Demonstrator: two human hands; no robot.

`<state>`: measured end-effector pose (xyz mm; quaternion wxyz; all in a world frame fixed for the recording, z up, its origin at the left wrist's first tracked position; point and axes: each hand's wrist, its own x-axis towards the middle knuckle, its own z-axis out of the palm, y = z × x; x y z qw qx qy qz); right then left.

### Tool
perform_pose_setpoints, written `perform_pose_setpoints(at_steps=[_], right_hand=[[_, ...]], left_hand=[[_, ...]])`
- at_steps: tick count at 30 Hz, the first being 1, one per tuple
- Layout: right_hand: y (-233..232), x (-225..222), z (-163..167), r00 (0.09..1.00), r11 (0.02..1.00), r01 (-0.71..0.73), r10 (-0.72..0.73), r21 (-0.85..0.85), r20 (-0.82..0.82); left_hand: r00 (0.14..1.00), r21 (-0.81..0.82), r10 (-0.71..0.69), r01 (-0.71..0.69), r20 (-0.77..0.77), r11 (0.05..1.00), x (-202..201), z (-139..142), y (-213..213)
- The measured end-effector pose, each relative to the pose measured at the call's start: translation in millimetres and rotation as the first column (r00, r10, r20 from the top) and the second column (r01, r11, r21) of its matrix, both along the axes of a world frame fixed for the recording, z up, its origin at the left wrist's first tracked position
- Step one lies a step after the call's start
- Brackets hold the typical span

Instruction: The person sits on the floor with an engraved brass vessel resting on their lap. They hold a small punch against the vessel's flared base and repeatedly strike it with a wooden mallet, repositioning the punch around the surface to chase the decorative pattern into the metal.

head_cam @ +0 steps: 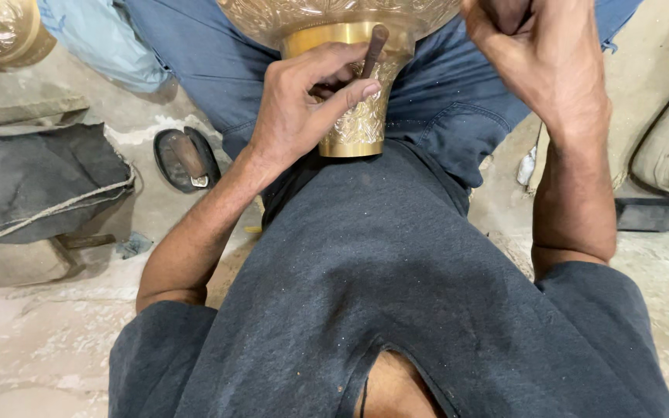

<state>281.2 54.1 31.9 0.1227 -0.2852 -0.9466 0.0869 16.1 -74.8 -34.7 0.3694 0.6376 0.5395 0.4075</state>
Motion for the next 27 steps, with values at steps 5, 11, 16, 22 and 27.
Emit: perform_pose_setpoints(at_steps=[5, 11, 16, 22, 27], right_hand=[[3, 6, -8, 0.997, 0.997, 0.040, -0.044, -0.073, -0.058], [0, -2, -6, 0.995, 0.996, 0.066, -0.070, -0.054, -0.071], [-1, -4, -8, 0.987, 0.980, 0.099, -0.118, -0.173, -0.108], [5, 6, -17, 0.999, 0.981, 0.024, -0.031, -0.190, -0.032], [5, 11, -8, 0.998, 0.998, 0.054, -0.053, -0.046, 0.018]], left_hand=[[1.000, 0.041, -0.003, 0.003, -0.014, 0.999, 1, 0, 4], [1.000, 0.013, -0.005, 0.005, 0.027, 1.000, -1, 13, 1], [0.999, -0.063, 0.001, 0.002, 0.035, 0.998, -2, 12, 2], [1.000, -0.028, -0.010, 0.010, 0.000, 1.000, -2, 1, 3], [1.000, -0.016, -0.016, 0.016, 0.013, 1.000, -2, 3, 2]])
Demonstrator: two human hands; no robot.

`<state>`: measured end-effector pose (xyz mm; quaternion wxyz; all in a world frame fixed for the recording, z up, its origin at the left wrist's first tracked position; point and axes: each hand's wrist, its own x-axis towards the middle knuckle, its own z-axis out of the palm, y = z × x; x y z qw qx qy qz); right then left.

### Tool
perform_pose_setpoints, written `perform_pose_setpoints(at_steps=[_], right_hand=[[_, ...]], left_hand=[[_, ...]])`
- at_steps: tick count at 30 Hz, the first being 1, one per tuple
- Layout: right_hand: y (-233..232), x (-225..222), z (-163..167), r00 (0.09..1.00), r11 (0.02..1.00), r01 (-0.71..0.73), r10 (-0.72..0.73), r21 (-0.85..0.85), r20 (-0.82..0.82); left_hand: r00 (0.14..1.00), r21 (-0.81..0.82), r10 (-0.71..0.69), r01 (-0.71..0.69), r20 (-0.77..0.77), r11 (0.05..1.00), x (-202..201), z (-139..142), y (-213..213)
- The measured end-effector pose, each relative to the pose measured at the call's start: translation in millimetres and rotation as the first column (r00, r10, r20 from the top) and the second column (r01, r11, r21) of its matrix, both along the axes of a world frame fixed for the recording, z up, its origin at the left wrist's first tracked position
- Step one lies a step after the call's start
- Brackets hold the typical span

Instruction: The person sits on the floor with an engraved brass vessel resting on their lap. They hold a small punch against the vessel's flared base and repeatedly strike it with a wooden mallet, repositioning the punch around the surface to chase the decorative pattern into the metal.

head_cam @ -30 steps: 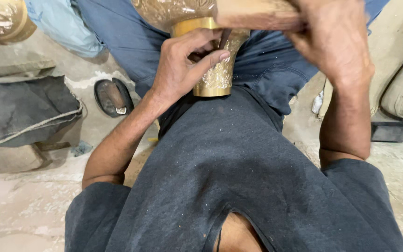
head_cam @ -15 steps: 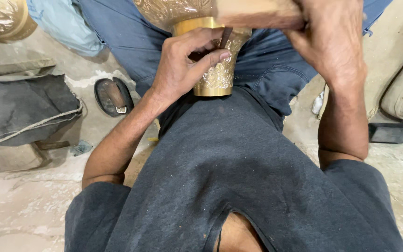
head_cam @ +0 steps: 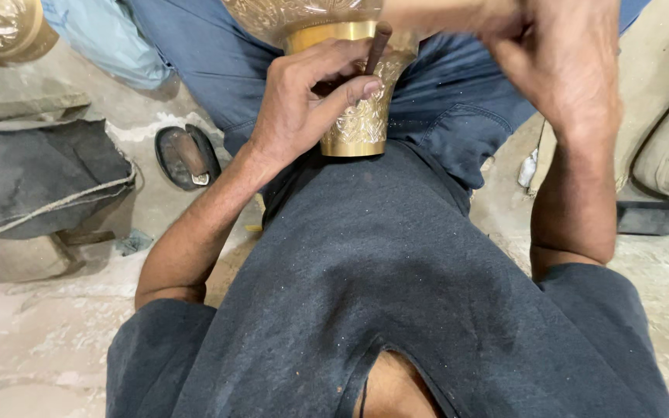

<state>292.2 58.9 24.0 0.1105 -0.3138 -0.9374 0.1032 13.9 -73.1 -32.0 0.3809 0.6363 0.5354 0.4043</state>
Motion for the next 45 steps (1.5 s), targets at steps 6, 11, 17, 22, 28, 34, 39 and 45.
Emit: perform_pose_setpoints(at_steps=[6, 11, 17, 22, 28, 34, 39, 45], right_hand=[[-3, -9, 4, 0.990, 0.991, 0.080, -0.092, -0.107, -0.108], [-1, -7, 0, 0.996, 0.996, -0.071, 0.074, 0.056, -0.051], [-4, 7, -20, 0.990, 0.967, 0.027, -0.061, -0.254, -0.127], [-8, 11, -33, 0.936, 0.912, 0.173, -0.269, -0.371, -0.225], [-19, -9, -31, 0.882, 0.892, 0.195, -0.342, -0.408, -0.325], [-33, -23, -20, 0.874, 0.928, 0.063, -0.229, -0.367, -0.428], [-33, -26, -13, 0.903, 0.938, 0.100, -0.225, -0.331, -0.367], [-30, -18, -5, 0.932, 0.959, 0.114, -0.194, -0.260, -0.307]], left_hand=[[1.000, 0.033, -0.003, 0.004, -0.019, 0.999, 0, 3, -2], [0.998, -0.006, -0.033, 0.033, -0.058, 0.999, 1, 1, 2], [1.000, -0.069, -0.007, 0.008, 0.019, 0.998, -3, 4, 2], [0.983, -0.091, 0.117, -0.105, 0.141, 0.990, -3, 4, 6], [0.997, 0.075, 0.052, -0.047, -0.061, 0.996, 6, 1, 6], [0.995, 0.081, 0.021, -0.013, -0.098, 0.997, 3, -1, 6], [0.991, 0.104, -0.038, 0.051, -0.127, 0.993, 0, 1, 9], [0.993, 0.018, -0.046, 0.048, -0.106, 0.999, -1, 8, 10]])
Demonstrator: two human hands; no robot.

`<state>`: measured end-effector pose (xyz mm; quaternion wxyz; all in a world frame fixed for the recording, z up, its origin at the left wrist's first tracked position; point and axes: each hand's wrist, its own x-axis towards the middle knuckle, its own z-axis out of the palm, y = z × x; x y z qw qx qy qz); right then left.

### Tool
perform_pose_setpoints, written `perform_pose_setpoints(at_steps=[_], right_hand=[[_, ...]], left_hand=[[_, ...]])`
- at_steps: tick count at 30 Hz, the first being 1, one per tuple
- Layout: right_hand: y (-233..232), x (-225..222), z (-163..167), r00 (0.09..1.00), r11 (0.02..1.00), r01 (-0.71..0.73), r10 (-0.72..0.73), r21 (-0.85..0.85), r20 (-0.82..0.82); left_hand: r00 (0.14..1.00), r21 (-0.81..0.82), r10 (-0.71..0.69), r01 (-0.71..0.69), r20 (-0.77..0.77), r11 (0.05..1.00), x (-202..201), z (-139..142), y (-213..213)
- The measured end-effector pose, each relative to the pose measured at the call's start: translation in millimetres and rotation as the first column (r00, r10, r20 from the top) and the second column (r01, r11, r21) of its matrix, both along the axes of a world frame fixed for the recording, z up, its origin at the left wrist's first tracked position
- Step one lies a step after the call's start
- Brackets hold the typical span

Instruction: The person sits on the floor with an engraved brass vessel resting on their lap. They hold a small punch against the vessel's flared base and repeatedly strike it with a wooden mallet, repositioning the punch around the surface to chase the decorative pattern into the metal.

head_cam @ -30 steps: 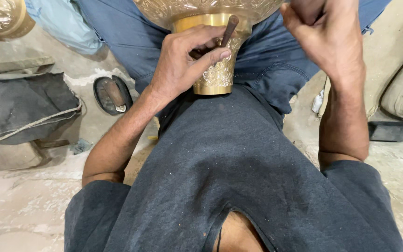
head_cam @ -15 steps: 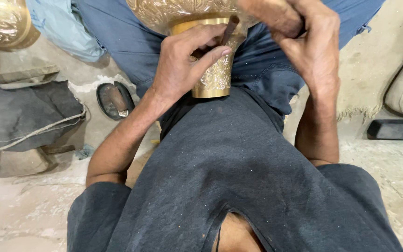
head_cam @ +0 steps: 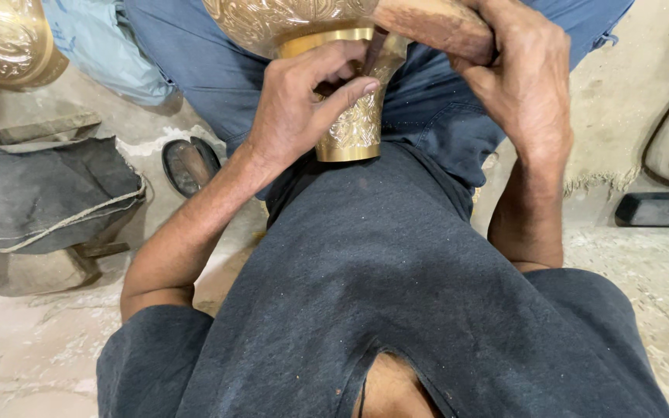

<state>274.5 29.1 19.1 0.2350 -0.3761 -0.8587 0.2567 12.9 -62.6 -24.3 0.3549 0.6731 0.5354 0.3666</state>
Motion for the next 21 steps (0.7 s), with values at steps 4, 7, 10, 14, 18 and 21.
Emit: perform_pose_setpoints(at_steps=[4, 7, 10, 14, 18, 21], right_hand=[[5, 7, 1, 0.999, 0.997, 0.038, -0.041, 0.071, 0.033], [8, 10, -1, 0.998, 0.991, -0.003, -0.005, 0.133, 0.063], [11, 12, -4, 0.990, 0.977, -0.085, 0.061, 0.198, 0.128], [12, 14, -12, 0.985, 0.985, 0.125, -0.109, -0.118, 0.131], [12, 22, -16, 0.992, 0.980, -0.076, 0.057, 0.183, 0.109], [12, 20, -14, 0.999, 0.997, 0.028, -0.030, -0.073, -0.028]], left_hand=[[1.000, 0.056, -0.003, 0.005, -0.025, 0.998, 2, 1, -1], [1.000, 0.100, 0.003, 0.000, -0.029, 0.995, 4, -1, -1], [1.000, 0.047, 0.006, -0.005, -0.025, 0.999, 4, -2, -2], [1.000, 0.040, 0.007, -0.006, -0.014, 0.999, 3, -3, -2], [0.999, 0.079, 0.008, -0.004, -0.044, 0.997, 2, -2, 1], [1.000, 0.086, -0.003, 0.005, -0.026, 0.996, 2, 1, 1]])
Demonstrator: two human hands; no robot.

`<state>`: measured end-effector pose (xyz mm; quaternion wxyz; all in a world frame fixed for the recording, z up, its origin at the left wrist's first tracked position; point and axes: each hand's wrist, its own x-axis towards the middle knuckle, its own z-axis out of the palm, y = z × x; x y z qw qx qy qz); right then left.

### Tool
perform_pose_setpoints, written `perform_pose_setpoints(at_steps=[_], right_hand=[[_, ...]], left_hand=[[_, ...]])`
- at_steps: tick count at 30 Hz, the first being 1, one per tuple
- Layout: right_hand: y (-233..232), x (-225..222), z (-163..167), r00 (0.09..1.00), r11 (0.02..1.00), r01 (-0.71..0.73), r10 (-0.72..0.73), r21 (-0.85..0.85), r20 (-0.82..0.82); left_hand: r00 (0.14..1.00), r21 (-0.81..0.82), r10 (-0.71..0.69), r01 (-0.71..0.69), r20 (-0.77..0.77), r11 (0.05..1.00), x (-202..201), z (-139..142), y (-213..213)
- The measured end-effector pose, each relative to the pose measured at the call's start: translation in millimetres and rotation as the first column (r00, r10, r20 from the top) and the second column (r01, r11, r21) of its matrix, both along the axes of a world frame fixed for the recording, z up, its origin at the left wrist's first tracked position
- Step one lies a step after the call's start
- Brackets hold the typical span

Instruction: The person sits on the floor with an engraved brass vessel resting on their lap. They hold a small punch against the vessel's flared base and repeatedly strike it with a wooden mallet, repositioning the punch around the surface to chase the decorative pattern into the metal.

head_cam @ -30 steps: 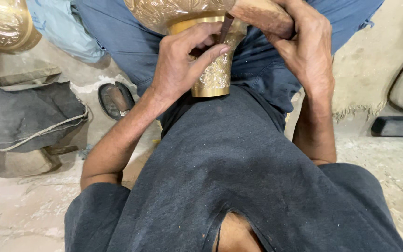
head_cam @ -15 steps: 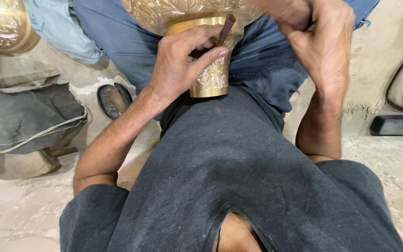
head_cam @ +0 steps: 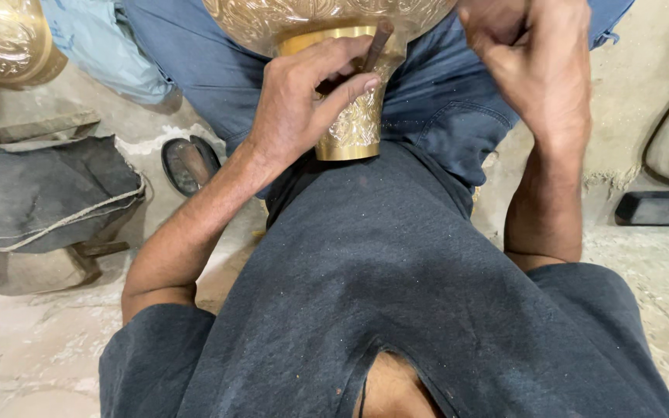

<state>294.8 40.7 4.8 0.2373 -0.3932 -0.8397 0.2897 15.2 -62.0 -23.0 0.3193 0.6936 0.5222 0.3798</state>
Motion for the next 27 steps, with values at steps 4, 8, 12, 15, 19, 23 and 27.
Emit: perform_pose_setpoints(at_steps=[4, 8, 12, 15, 19, 23, 27], right_hand=[[3, -9, 15, 0.995, 0.997, -0.026, 0.019, 0.071, 0.102], [4, -18, 34, 0.962, 0.946, -0.143, 0.065, 0.290, 0.263], [6, -17, 32, 0.942, 0.907, -0.187, 0.057, 0.378, 0.329], [5, -9, 17, 0.942, 0.911, -0.166, 0.034, 0.377, 0.333], [5, 3, -9, 0.984, 0.984, -0.023, -0.009, 0.176, 0.178], [5, 8, -21, 0.997, 0.996, -0.078, 0.078, -0.046, -0.015], [3, 3, -13, 0.998, 0.998, -0.042, 0.040, 0.042, 0.037]], left_hand=[[1.000, -0.049, 0.011, -0.012, -0.007, 0.999, 0, 5, -1], [1.000, -0.079, 0.014, -0.013, 0.011, 0.997, 1, 5, 0], [0.999, -0.092, 0.030, -0.034, -0.040, 0.995, 2, 1, -1], [0.999, -0.033, 0.026, -0.027, -0.038, 0.999, 1, -3, -1], [0.998, -0.027, 0.024, -0.025, -0.050, 0.999, 1, -6, -1], [1.000, -0.060, 0.020, -0.020, -0.010, 0.998, 0, -6, -2], [1.000, -0.011, 0.009, -0.009, 0.000, 1.000, 0, -6, -1]])
